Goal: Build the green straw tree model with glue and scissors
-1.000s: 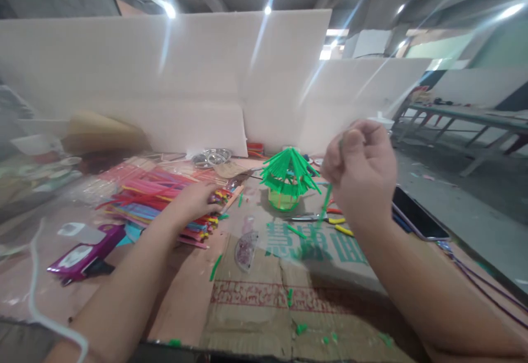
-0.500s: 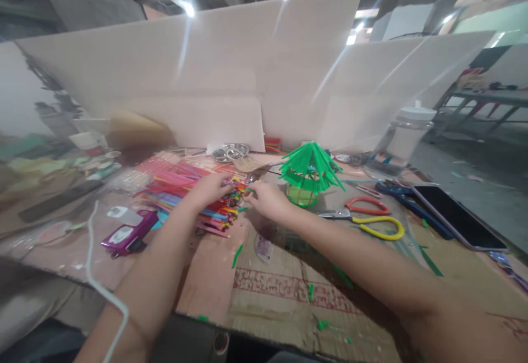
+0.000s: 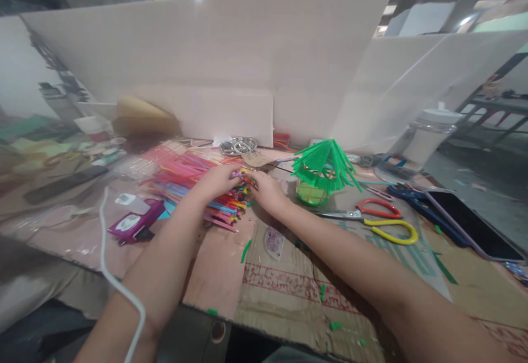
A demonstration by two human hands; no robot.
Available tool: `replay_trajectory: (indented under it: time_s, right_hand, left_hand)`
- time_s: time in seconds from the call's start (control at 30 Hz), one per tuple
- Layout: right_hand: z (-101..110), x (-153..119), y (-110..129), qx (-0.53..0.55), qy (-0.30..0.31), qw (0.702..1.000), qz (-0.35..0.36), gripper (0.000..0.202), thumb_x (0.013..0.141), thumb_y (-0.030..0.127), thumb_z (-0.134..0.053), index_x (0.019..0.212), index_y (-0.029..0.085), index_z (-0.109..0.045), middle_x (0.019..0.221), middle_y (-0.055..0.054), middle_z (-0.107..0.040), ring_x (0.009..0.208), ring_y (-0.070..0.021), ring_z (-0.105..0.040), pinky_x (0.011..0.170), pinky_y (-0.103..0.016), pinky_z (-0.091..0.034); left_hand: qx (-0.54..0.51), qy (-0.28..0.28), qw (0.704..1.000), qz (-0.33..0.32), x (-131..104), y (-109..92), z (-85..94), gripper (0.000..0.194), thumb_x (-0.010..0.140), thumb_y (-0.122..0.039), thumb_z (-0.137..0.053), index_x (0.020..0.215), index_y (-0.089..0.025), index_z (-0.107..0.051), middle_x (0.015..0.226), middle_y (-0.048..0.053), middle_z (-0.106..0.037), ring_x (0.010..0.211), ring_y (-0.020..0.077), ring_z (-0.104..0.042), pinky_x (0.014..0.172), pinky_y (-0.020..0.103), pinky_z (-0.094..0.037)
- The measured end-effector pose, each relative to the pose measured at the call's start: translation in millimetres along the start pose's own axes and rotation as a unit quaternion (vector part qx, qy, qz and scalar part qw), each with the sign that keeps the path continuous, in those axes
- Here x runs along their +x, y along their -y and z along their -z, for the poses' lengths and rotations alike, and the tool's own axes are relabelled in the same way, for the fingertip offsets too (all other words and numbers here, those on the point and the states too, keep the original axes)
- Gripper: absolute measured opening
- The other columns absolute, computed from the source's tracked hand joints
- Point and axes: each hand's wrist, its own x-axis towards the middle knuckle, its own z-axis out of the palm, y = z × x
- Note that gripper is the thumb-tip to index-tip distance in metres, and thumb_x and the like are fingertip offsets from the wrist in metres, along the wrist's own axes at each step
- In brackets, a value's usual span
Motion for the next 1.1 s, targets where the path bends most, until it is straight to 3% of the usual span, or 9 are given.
replay_trajectory:
  time_s: [0.33,0.5,0.6,0.7,0.8,0.9,0.93,1.0,1.1]
  right_hand:
    - [-3.9,0.7,-5.8,-0.035,0.0,0.999,0.03,0.021,0.094,0.023,-0.049,0.105,0.015,-0.065,0.11,-0.011,-0.067,0.093,-0.0221,-0.062,0.08,-0.032,-0.047]
    - [10.3,-7.4,2.0,-0.03,-0.017,0.999,0.031,0.02,0.093,0.02,-0.047,0.106,0.015,-0.063,0.108,-0.011,-0.067,0.088,-0.0198,-0.062,0.075,-0.029,-0.044]
    - [39.6,-23.1,7.7,0.016,-0.059,0.998,0.029,0.017,0.093,0.022,-0.047,0.102,0.017,-0.061,0.097,-0.007,-0.067,0.08,-0.0166,-0.06,0.07,-0.026,-0.042]
    - [87.5,-43.4,5.3,0.127,-0.139,0.982,0.016,0.015,0.094,0.029,-0.048,0.094,0.018,-0.058,0.077,0.0,-0.061,0.064,-0.0128,-0.052,0.06,-0.024,-0.038]
    - [137.4,-61.5,-6.4,0.149,-0.235,0.96,-0.012,0.012,0.093,0.029,-0.05,0.09,0.019,-0.057,0.079,0.0,-0.059,0.066,-0.0124,-0.051,0.062,-0.024,-0.038]
    - [168.4,-74.4,-21.5,0.151,-0.229,0.961,-0.029,0.016,0.094,0.031,-0.049,0.09,0.019,-0.059,0.079,-0.001,-0.06,0.069,-0.0132,-0.052,0.065,-0.025,-0.039]
    - [173.4,-77.7,-26.1,0.156,-0.217,0.963,-0.03,0.019,0.095,0.031,-0.047,0.092,0.018,-0.06,0.079,-0.001,-0.06,0.07,-0.0137,-0.053,0.066,-0.025,-0.039]
    - [177.9,-83.5,-34.0,0.158,-0.192,0.968,-0.027,0.025,0.097,0.031,-0.043,0.094,0.017,-0.064,0.08,-0.002,-0.06,0.073,-0.0145,-0.054,0.068,-0.027,-0.039]
    - [179.5,-90.5,-44.5,0.16,-0.158,0.974,-0.031,0.03,0.097,0.032,-0.042,0.096,0.017,-0.067,0.074,-0.001,-0.056,0.068,-0.0139,-0.051,0.065,-0.027,-0.037]
  left_hand:
    - [0.016,-0.002,1.0,0.004,-0.8,-1.3,0.2,0.034,0.088,-0.037,-0.049,0.112,-0.02,-0.066,0.104,0.006,-0.073,0.091,0.0229,-0.067,0.078,0.028,-0.048]
    - [0.04,0.003,0.999,0.017,0.2,0.5,-1.5,0.035,0.089,-0.039,-0.048,0.113,-0.02,-0.065,0.105,0.007,-0.073,0.093,0.0232,-0.067,0.076,0.028,-0.047]
    - [0.059,0.007,0.998,0.021,0.5,0.9,-4.6,0.035,0.09,-0.039,-0.048,0.114,-0.022,-0.064,0.105,0.006,-0.073,0.094,0.0227,-0.067,0.076,0.028,-0.047]
    - [0.077,0.013,0.997,0.008,0.0,-6.3,-8.2,0.033,0.089,-0.04,-0.05,0.113,-0.023,-0.066,0.103,0.006,-0.073,0.094,0.0227,-0.067,0.077,0.027,-0.047]
    - [0.093,0.006,0.996,-0.012,-2.5,-24.4,-7.3,0.038,0.086,-0.038,-0.054,0.119,-0.023,-0.064,0.111,0.009,-0.072,0.098,0.026,-0.067,0.08,0.031,-0.049]
    - [0.154,-0.067,0.981,-0.094,-8.8,-45.3,-0.1,0.035,0.084,-0.025,-0.055,0.116,-0.022,-0.067,0.124,0.011,-0.066,0.118,0.029,-0.058,0.1,0.041,-0.042]
    - [0.167,-0.061,0.976,-0.127,-11.4,-50.1,2.4,0.033,0.082,-0.018,-0.054,0.111,-0.023,-0.07,0.128,0.01,-0.065,0.123,0.0294,-0.054,0.106,0.045,-0.037]
    - [0.176,-0.016,0.97,-0.167,-15.7,-54.2,5.3,0.035,0.077,-0.01,-0.054,0.1,-0.026,-0.075,0.133,0.007,-0.061,0.129,0.0299,-0.049,0.109,0.048,-0.034]
    - [0.193,0.072,0.966,-0.157,-16.7,-49.7,2.5,0.037,0.072,-0.008,-0.06,0.095,-0.032,-0.077,0.139,0.005,-0.057,0.133,0.0346,-0.044,0.11,0.057,-0.03]
